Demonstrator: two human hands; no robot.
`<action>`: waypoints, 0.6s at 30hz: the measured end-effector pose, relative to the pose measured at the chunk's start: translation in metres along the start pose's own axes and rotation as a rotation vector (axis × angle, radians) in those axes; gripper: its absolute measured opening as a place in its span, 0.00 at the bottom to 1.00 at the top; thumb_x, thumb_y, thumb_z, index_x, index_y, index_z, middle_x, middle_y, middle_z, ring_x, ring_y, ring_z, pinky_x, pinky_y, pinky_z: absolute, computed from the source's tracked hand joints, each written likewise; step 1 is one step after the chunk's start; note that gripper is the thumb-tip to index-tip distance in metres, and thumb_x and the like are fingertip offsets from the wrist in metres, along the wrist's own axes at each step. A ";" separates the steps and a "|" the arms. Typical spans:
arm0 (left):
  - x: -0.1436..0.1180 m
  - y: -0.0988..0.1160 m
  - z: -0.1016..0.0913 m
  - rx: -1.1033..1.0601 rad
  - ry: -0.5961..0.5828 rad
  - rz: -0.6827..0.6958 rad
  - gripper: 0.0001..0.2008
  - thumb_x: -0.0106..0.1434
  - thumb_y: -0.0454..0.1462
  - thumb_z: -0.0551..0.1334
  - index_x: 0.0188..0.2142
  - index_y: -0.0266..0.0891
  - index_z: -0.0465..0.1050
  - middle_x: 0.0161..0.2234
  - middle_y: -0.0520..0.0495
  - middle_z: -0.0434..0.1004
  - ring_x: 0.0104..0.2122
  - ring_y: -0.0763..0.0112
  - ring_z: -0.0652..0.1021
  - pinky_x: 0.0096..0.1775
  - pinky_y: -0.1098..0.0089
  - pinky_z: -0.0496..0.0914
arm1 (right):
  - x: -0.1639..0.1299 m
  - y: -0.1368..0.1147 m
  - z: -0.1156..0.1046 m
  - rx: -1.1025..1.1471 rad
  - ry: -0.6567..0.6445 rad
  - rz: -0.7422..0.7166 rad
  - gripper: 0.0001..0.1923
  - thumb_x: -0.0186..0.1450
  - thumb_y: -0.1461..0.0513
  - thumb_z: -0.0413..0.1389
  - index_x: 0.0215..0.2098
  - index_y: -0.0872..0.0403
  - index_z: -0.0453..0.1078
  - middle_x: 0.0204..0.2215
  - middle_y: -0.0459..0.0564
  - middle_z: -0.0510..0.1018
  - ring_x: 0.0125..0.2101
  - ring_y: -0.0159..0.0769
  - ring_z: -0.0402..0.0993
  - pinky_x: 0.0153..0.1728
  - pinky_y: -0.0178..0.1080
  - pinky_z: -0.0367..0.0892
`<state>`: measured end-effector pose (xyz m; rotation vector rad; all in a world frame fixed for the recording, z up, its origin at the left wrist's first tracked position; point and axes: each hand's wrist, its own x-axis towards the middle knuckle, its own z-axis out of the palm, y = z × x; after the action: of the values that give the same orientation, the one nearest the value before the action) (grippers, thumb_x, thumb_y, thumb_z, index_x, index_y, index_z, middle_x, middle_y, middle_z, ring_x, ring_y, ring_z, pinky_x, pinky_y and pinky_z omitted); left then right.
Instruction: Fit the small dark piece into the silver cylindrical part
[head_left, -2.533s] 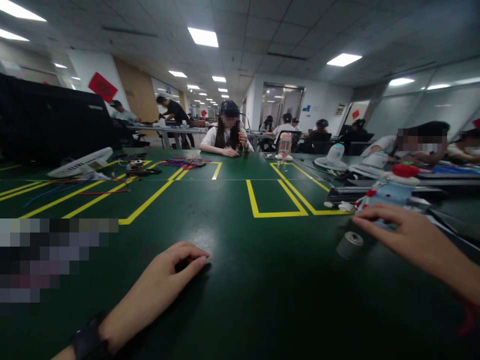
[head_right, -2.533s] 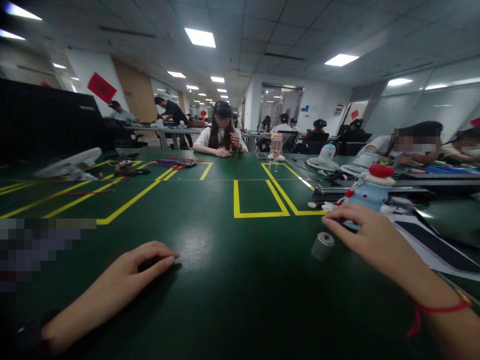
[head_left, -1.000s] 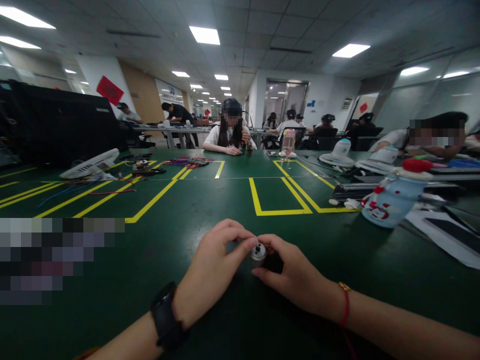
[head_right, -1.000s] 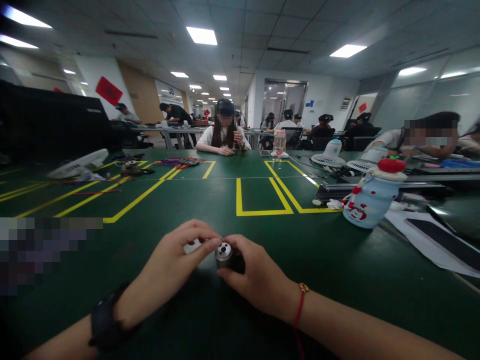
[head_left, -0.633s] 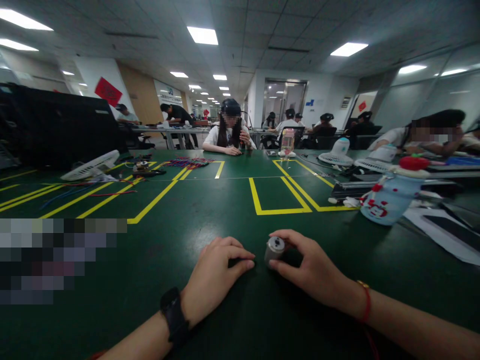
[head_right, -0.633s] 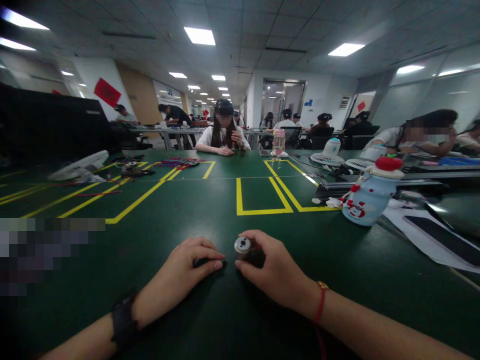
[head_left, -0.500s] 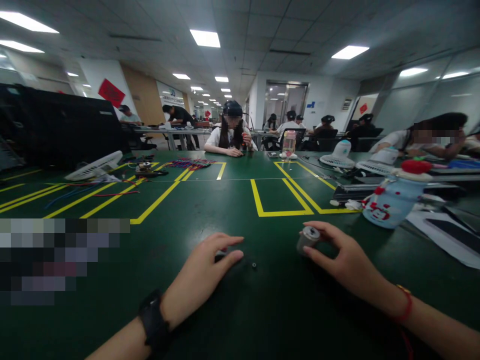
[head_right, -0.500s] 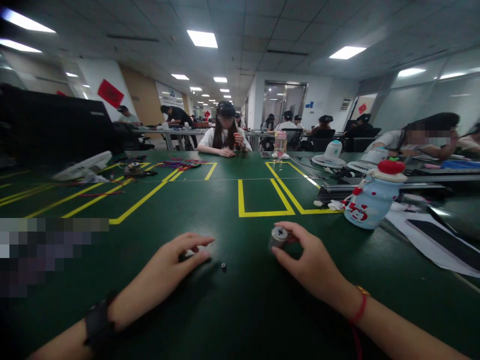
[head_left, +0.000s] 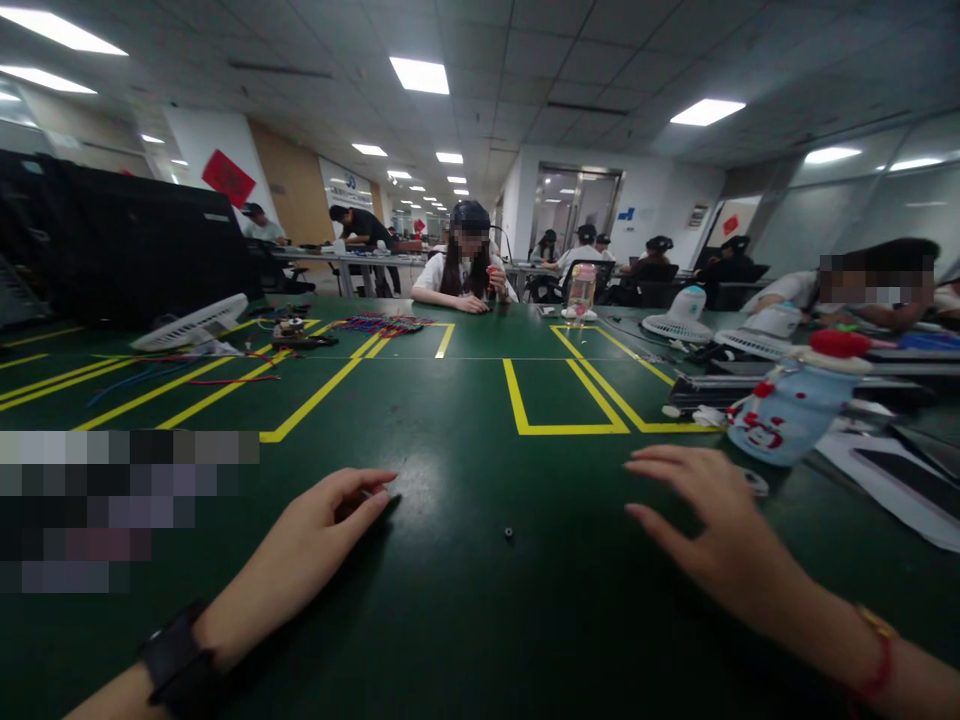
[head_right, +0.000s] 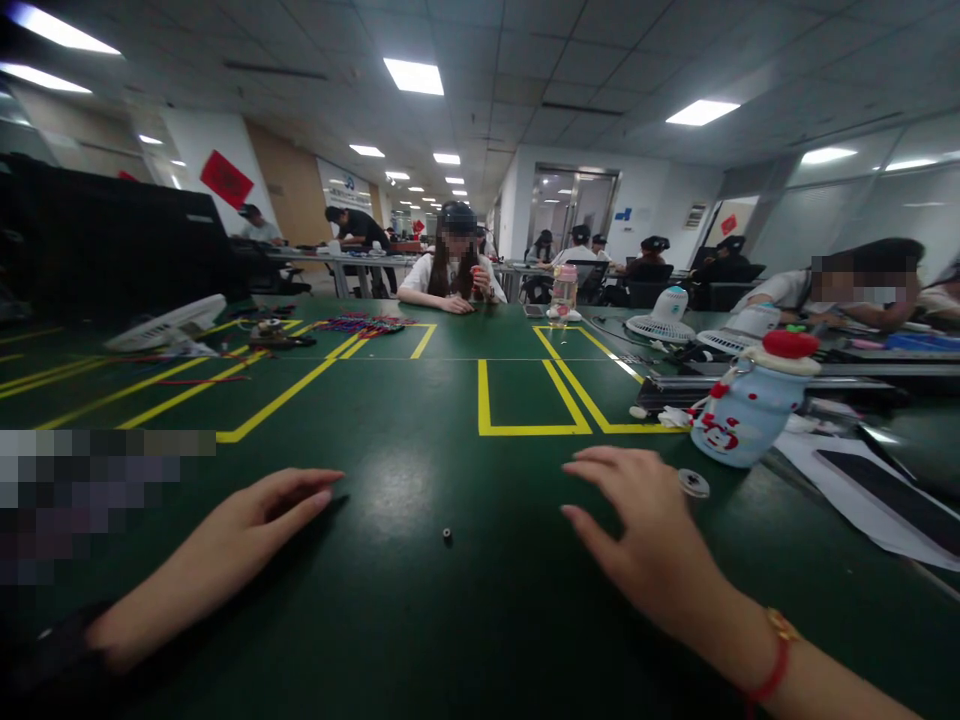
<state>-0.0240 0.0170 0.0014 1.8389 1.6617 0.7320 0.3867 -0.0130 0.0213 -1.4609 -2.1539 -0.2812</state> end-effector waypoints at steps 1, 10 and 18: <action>0.000 0.000 0.001 0.009 0.007 0.007 0.23 0.63 0.53 0.56 0.53 0.47 0.70 0.47 0.46 0.76 0.45 0.57 0.76 0.46 0.59 0.70 | 0.009 -0.026 0.008 0.110 -0.128 -0.064 0.17 0.64 0.54 0.53 0.51 0.45 0.67 0.50 0.49 0.70 0.50 0.41 0.65 0.49 0.48 0.61; 0.001 -0.005 -0.001 0.023 -0.004 0.040 0.22 0.63 0.52 0.55 0.51 0.46 0.71 0.47 0.45 0.75 0.46 0.56 0.76 0.47 0.57 0.69 | 0.040 -0.057 0.008 0.296 -0.192 -0.127 0.09 0.66 0.58 0.51 0.38 0.51 0.71 0.38 0.48 0.75 0.40 0.34 0.69 0.43 0.40 0.64; 0.001 0.002 0.003 0.039 -0.009 0.034 0.20 0.62 0.53 0.56 0.48 0.49 0.72 0.47 0.47 0.75 0.46 0.57 0.75 0.47 0.59 0.69 | 0.004 0.086 -0.070 -0.171 -0.170 0.515 0.18 0.59 0.46 0.53 0.37 0.46 0.76 0.39 0.48 0.79 0.36 0.43 0.74 0.36 0.43 0.67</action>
<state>-0.0205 0.0177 0.0011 1.8988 1.6539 0.7093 0.4852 -0.0072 0.0726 -2.1392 -1.8225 -0.1581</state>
